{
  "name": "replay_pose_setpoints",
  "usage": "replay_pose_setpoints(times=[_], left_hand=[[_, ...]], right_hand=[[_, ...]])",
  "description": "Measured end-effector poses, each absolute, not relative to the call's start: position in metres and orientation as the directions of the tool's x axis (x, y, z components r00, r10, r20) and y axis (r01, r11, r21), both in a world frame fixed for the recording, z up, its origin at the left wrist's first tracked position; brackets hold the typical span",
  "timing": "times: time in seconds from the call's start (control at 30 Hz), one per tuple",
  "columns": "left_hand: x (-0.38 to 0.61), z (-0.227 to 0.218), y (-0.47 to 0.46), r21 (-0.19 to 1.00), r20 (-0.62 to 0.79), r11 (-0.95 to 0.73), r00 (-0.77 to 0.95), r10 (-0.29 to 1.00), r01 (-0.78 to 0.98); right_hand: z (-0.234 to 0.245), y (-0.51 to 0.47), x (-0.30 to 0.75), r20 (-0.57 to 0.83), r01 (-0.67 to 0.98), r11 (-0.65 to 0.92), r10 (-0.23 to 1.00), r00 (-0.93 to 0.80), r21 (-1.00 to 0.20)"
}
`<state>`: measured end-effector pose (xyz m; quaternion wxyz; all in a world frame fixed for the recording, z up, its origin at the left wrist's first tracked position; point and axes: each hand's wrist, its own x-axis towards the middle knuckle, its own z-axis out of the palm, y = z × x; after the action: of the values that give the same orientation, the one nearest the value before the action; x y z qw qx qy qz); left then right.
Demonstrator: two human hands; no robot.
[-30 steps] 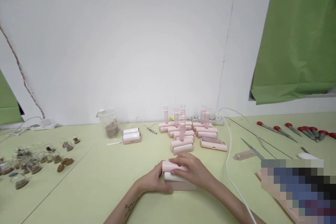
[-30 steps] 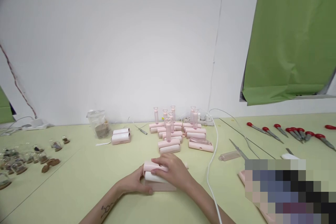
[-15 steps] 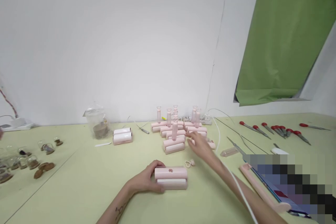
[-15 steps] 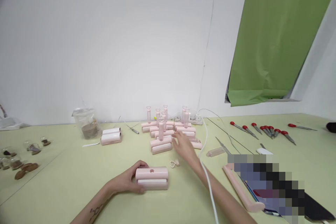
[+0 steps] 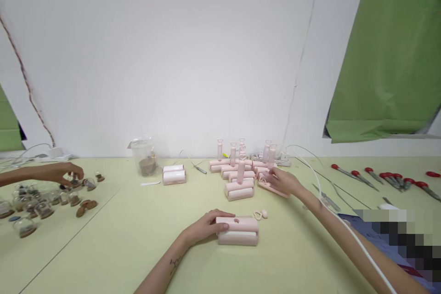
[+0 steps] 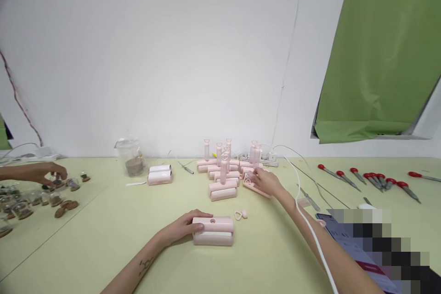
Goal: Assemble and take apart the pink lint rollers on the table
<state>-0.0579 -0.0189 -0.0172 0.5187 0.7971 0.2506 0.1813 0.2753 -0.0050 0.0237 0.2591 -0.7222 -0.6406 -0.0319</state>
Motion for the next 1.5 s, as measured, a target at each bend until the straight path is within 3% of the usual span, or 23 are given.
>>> replay_pose_setpoints(times=[0.23, 0.3, 0.37, 0.47, 0.7, 1.0, 1.23, 1.5], left_hand=[[-0.059, -0.024, -0.018, 0.921, -0.005, -0.308, 0.799, 0.602, 0.238], [-0.06, -0.027, -0.017, 0.91, -0.024, -0.312, 0.784, 0.62, 0.275], [-0.06, -0.029, -0.018, 0.898, -0.026, -0.329, 0.779, 0.626, 0.294], [-0.059, -0.029, -0.018, 0.883, -0.012, -0.358, 0.777, 0.63, 0.304], [-0.058, -0.024, -0.02, 0.866, -0.018, -0.374, 0.768, 0.641, 0.333], [-0.057, -0.027, -0.021, 0.868, 0.001, -0.372, 0.749, 0.663, 0.329], [-0.058, -0.029, -0.022, 0.882, 0.008, -0.352, 0.735, 0.678, 0.315], [-0.057, -0.02, -0.025, 0.885, 0.032, -0.366, 0.749, 0.661, 0.286]], right_hand=[[0.036, -0.039, 0.231, 0.494, 0.726, 0.207, 0.845, 0.206, -0.656], [0.037, -0.055, 0.203, 0.455, 0.59, 0.283, 0.875, 0.165, -0.756], [0.036, -0.07, 0.175, 0.394, 0.311, 0.349, 0.914, 0.095, -0.884], [0.03, -0.085, 0.144, 0.392, 0.127, 0.389, 0.92, 0.0, -0.912], [0.017, -0.087, 0.137, 0.459, 0.336, 0.459, 0.884, -0.087, -0.822], [0.053, -0.092, 0.129, 0.333, 0.484, 0.41, 0.912, -0.24, -0.773], [0.058, -0.093, 0.11, 0.297, 0.642, 0.259, 0.954, -0.052, -0.721], [0.063, -0.098, 0.119, 0.259, 0.639, 0.289, 0.955, -0.143, -0.713]])
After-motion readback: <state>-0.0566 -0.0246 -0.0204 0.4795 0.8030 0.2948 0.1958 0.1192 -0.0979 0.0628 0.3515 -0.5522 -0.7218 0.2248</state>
